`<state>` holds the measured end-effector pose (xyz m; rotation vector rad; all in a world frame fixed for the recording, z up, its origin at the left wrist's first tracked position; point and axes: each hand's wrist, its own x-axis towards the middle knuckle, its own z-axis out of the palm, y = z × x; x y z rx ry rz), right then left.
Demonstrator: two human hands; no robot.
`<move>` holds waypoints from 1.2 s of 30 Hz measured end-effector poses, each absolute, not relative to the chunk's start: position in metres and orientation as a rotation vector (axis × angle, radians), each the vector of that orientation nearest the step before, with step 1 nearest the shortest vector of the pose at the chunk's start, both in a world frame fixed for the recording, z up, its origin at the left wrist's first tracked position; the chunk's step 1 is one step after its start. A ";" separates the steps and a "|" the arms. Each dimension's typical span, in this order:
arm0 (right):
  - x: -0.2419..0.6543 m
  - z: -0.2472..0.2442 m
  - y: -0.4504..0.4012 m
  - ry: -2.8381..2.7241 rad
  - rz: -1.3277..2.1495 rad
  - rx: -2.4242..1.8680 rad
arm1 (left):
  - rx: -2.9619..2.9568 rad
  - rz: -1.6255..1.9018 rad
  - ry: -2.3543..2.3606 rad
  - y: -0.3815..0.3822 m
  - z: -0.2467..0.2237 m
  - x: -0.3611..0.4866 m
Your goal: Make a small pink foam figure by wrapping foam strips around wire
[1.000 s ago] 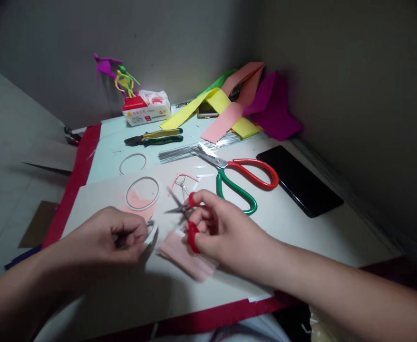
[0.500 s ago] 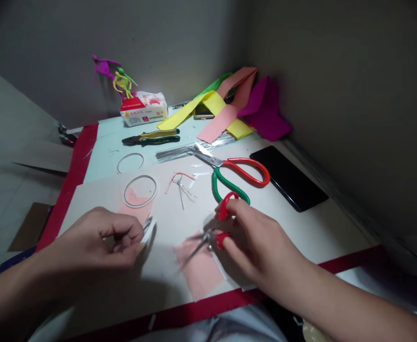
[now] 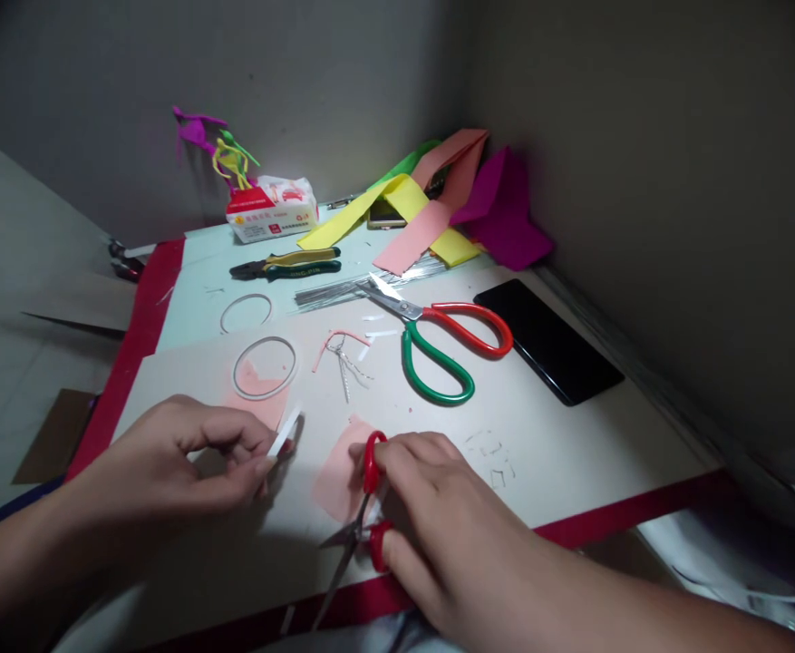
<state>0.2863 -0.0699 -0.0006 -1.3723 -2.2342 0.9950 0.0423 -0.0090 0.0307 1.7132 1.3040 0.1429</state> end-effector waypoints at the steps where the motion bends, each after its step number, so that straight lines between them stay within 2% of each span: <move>1: 0.287 0.001 -0.069 -2.255 0.983 -1.330 | 1.714 0.150 1.305 -0.009 0.030 0.042; 7: 0.297 -0.015 -0.062 -2.575 0.770 -0.893 | 1.750 0.166 1.281 -0.007 0.028 0.039; 10: 0.289 -0.022 -0.069 -2.508 0.598 -1.033 | 1.772 0.186 1.289 -0.006 0.027 0.040; 16: 0.281 -0.017 -0.072 -2.375 0.541 -1.268 | 1.847 0.250 1.287 -0.007 0.029 0.041; 24: 0.300 -0.018 -0.068 -2.639 0.430 -1.626 | 1.920 0.291 1.266 -0.004 0.025 0.042; 31: 0.287 -0.014 -0.062 -2.582 0.419 -1.521 | 1.977 0.361 1.272 -0.005 0.026 0.042; 36: 0.281 -0.017 -0.064 -2.572 0.267 -1.352 | 1.996 0.366 1.276 -0.004 0.027 0.043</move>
